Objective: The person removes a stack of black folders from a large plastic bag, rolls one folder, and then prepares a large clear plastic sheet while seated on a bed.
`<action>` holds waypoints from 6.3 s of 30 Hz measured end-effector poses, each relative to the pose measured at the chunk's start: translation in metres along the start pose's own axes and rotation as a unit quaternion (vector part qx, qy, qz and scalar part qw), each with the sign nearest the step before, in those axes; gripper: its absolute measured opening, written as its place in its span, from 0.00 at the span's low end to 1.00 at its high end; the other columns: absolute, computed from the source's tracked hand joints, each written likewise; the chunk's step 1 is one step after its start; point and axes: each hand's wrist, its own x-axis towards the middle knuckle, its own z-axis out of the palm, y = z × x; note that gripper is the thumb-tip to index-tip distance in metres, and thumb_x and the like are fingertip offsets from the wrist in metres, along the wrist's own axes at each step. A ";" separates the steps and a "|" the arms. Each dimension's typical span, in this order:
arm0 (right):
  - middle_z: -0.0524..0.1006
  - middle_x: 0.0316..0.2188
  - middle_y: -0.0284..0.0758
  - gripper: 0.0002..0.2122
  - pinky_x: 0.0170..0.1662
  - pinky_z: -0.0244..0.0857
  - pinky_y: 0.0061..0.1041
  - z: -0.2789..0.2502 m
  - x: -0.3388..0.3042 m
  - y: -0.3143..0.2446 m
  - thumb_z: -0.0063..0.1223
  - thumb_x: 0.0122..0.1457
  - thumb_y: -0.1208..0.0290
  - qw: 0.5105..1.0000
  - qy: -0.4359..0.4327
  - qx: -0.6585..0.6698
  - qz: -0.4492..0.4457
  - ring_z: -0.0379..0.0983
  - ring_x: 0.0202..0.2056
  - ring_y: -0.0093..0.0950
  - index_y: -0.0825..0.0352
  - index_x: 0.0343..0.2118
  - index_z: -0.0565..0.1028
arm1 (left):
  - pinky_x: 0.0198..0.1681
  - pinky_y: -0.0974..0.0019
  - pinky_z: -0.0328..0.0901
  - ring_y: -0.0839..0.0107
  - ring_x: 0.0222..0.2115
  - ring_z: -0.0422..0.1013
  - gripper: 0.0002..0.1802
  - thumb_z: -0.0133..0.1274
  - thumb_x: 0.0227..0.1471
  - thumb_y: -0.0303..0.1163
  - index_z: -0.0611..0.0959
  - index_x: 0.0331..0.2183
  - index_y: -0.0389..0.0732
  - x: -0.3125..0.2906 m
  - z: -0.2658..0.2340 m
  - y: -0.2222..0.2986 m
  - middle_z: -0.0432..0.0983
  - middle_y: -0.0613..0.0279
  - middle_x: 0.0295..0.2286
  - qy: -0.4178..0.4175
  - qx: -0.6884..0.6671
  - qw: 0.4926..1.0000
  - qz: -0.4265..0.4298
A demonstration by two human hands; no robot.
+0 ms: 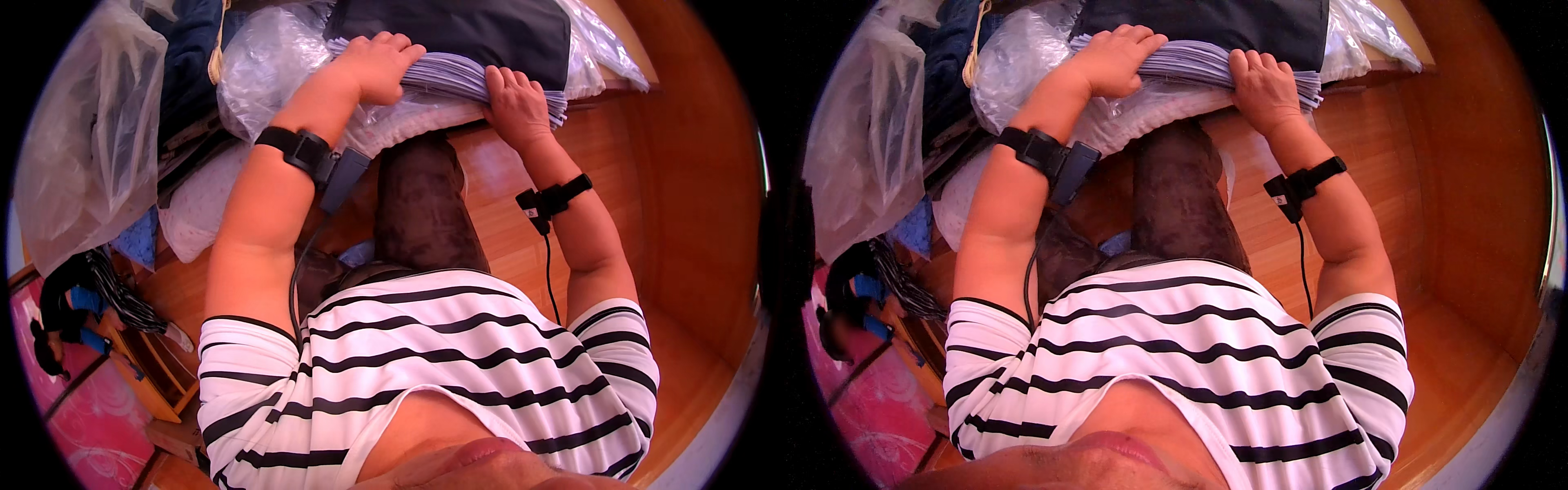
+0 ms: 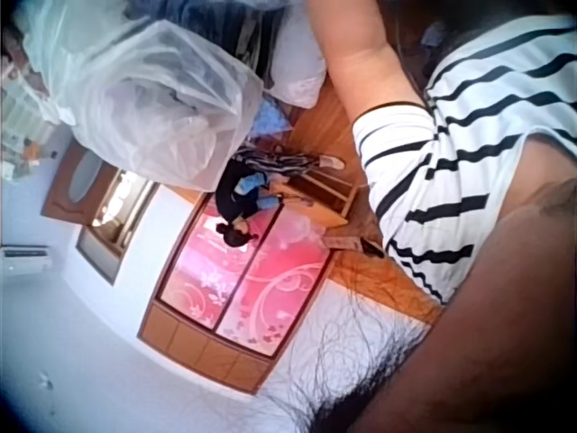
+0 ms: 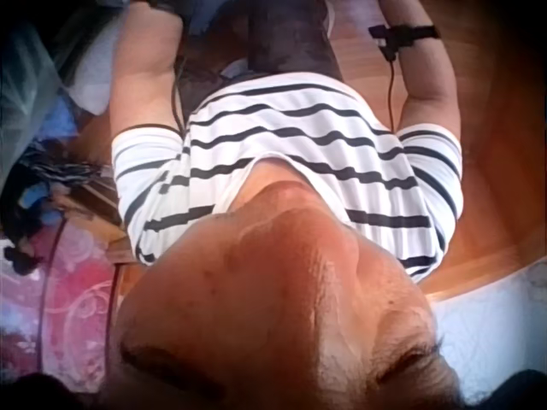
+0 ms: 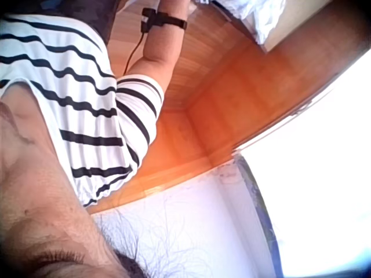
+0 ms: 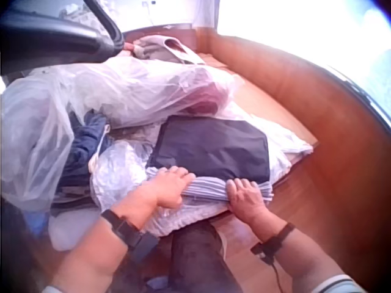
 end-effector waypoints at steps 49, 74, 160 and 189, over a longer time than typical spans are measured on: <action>0.79 0.37 0.38 0.27 0.41 0.70 0.41 -0.020 0.026 0.079 0.67 0.46 0.64 0.988 -0.020 0.078 -0.135 0.76 0.41 0.43 0.59 0.50 0.69 | 0.42 0.54 0.72 0.53 0.41 0.72 0.31 0.55 0.53 0.32 0.67 0.58 0.47 -0.008 0.024 -0.011 0.74 0.55 0.40 0.189 0.057 0.980 0.012; 0.74 0.49 0.35 0.27 0.58 0.56 0.40 0.021 -0.029 0.036 0.57 0.50 0.72 0.994 0.091 -0.040 -0.039 0.68 0.53 0.36 0.64 0.56 0.67 | 0.35 0.62 0.69 0.61 0.37 0.73 0.24 0.46 0.56 0.35 0.75 0.55 0.51 -0.011 0.046 0.016 0.76 0.59 0.35 0.233 0.079 0.969 -0.008; 0.80 0.23 0.39 0.06 0.31 0.72 0.44 0.017 -0.009 0.013 0.54 0.57 0.62 0.954 0.117 0.211 0.177 0.78 0.29 0.43 0.53 0.35 0.78 | 0.41 0.50 0.70 0.48 0.39 0.74 0.33 0.63 0.46 0.51 0.72 0.47 0.40 0.040 0.025 0.036 0.76 0.51 0.38 0.254 -0.041 0.965 -0.053; 0.74 0.52 0.34 0.28 0.63 0.56 0.39 -0.074 0.031 -0.019 0.69 0.43 0.65 0.965 0.177 0.094 -0.170 0.66 0.58 0.34 0.60 0.50 0.73 | 0.32 0.61 0.67 0.67 0.37 0.72 0.21 0.57 0.48 0.38 0.75 0.45 0.49 0.034 0.040 0.042 0.73 0.69 0.34 0.319 0.050 0.946 -0.031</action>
